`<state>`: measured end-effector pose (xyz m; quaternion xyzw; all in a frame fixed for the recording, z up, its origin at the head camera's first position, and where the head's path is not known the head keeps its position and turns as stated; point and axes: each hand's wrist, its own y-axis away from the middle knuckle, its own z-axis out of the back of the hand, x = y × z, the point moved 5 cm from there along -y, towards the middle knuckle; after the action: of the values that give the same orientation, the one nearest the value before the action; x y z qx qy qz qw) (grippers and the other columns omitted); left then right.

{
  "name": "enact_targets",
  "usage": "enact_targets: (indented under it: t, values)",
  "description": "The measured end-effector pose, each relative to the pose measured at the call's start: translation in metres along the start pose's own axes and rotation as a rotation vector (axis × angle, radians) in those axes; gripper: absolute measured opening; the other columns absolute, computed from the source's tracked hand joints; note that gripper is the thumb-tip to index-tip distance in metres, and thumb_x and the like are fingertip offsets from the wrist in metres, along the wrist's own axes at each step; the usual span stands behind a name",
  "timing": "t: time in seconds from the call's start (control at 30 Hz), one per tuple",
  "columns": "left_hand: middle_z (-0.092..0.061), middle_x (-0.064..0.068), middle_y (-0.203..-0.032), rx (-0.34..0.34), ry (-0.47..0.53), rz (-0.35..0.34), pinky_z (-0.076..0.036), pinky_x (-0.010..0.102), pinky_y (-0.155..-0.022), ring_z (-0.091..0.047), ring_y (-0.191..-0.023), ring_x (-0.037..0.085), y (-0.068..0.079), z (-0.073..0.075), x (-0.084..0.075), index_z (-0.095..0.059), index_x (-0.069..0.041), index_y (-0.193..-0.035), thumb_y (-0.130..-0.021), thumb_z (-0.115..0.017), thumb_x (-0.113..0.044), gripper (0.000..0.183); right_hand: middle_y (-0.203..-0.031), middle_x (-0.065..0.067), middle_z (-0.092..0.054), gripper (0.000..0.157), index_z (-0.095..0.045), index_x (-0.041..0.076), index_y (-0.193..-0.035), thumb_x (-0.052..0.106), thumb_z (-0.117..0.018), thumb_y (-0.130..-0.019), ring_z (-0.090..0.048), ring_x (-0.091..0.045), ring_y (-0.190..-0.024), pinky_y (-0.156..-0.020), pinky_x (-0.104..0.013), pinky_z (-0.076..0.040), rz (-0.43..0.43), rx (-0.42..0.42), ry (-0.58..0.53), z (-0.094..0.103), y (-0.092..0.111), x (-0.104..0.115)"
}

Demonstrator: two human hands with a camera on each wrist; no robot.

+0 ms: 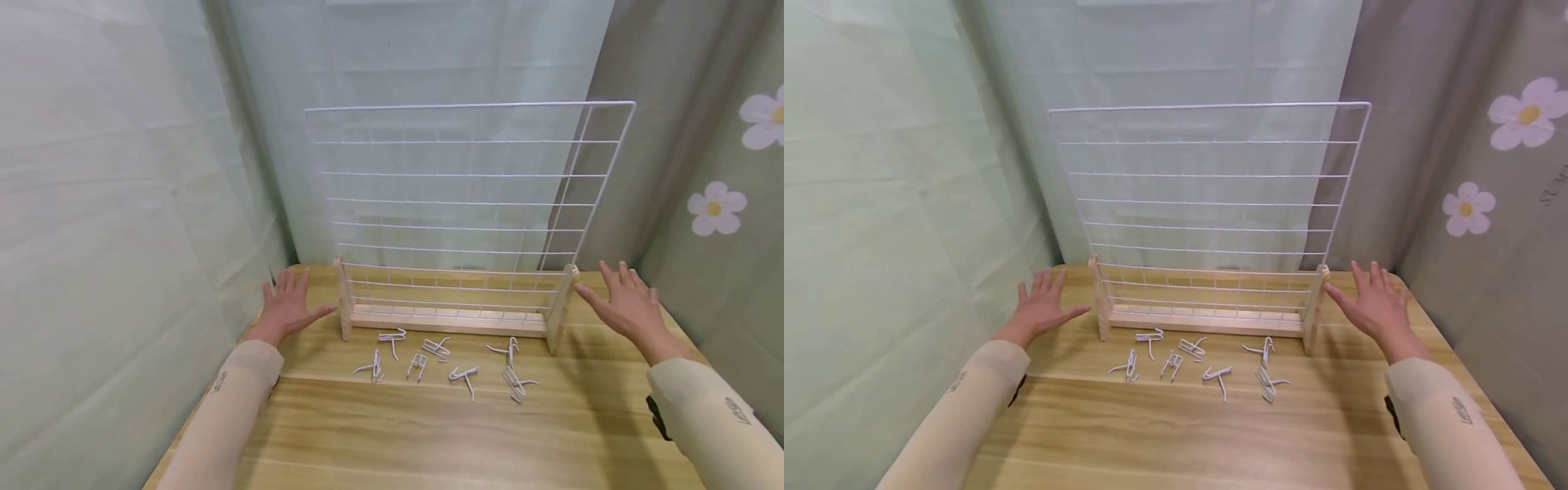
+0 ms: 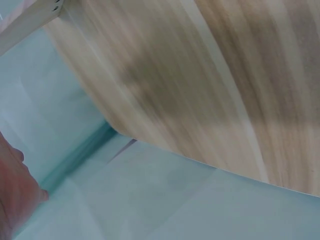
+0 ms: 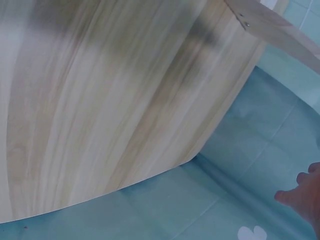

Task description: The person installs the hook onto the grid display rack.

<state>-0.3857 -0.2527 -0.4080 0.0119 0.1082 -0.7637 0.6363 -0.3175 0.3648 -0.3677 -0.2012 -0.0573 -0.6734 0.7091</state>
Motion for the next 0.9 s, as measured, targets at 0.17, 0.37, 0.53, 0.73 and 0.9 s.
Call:
enact_targets:
  t: [0.17, 0.37, 0.53, 0.73, 0.9]
  values:
    - [0.001, 0.031, -0.160, -0.001, -0.006, 0.005, 0.009, 0.071, -0.107, 0.007, -0.146, 0.046, -0.003, 0.001, -0.001, -0.012, 0.000, -0.157, -0.085, -0.046, -0.079, 0.112, -0.153, -0.041, -0.004, 0.085, -0.011, -0.002, -0.156, 0.058, -0.038, -0.101, -0.008, -0.062, -0.137, -0.102, -0.076, -0.009, 0.029, 0.001, -0.022, 0.000, -0.006, 0.009]
    - [-0.002, 0.030, -0.160, -0.025, 0.015, 0.003, 0.006, 0.071, -0.108, 0.003, -0.147, 0.046, -0.005, 0.005, -0.005, -0.015, -0.002, -0.157, -0.084, -0.049, -0.078, 0.111, -0.156, -0.038, 0.000, 0.084, -0.005, -0.001, -0.156, 0.055, -0.037, -0.102, -0.006, -0.060, -0.139, -0.102, -0.076, -0.012, 0.025, 0.034, -0.113, -0.001, -0.010, 0.017]
    - [-0.003, 0.030, -0.160, -0.041, 0.029, -0.009, 0.005, 0.071, -0.108, 0.002, -0.147, 0.046, -0.007, 0.005, -0.009, -0.015, -0.003, -0.157, -0.084, -0.048, -0.079, 0.111, -0.157, -0.035, -0.001, 0.083, -0.006, 0.000, -0.156, 0.055, -0.036, -0.103, -0.006, -0.058, -0.140, -0.104, -0.075, -0.010, 0.015, 0.022, -0.180, 0.000, -0.014, 0.022]
    - [-0.003, 0.028, -0.161, -0.047, 0.052, -0.012, 0.007, 0.069, -0.109, 0.003, -0.148, 0.044, -0.007, 0.008, -0.013, -0.013, -0.005, -0.158, -0.084, -0.048, -0.079, 0.110, -0.157, -0.034, -0.004, 0.082, -0.007, 0.003, -0.157, 0.057, -0.036, -0.102, -0.008, -0.058, -0.140, -0.103, -0.076, -0.010, -0.021, 0.021, -0.234, 0.000, -0.017, 0.026]
    - [-0.003, 0.029, -0.161, -0.051, 0.059, -0.024, 0.009, 0.069, -0.108, 0.002, -0.147, 0.045, -0.006, 0.010, -0.017, -0.014, -0.004, -0.158, -0.085, -0.049, -0.078, 0.110, -0.157, -0.034, -0.010, 0.083, -0.009, 0.004, -0.158, 0.057, -0.038, -0.102, -0.013, -0.059, -0.139, -0.102, -0.076, -0.015, -0.041, 0.014, -0.275, 0.001, -0.019, 0.030]
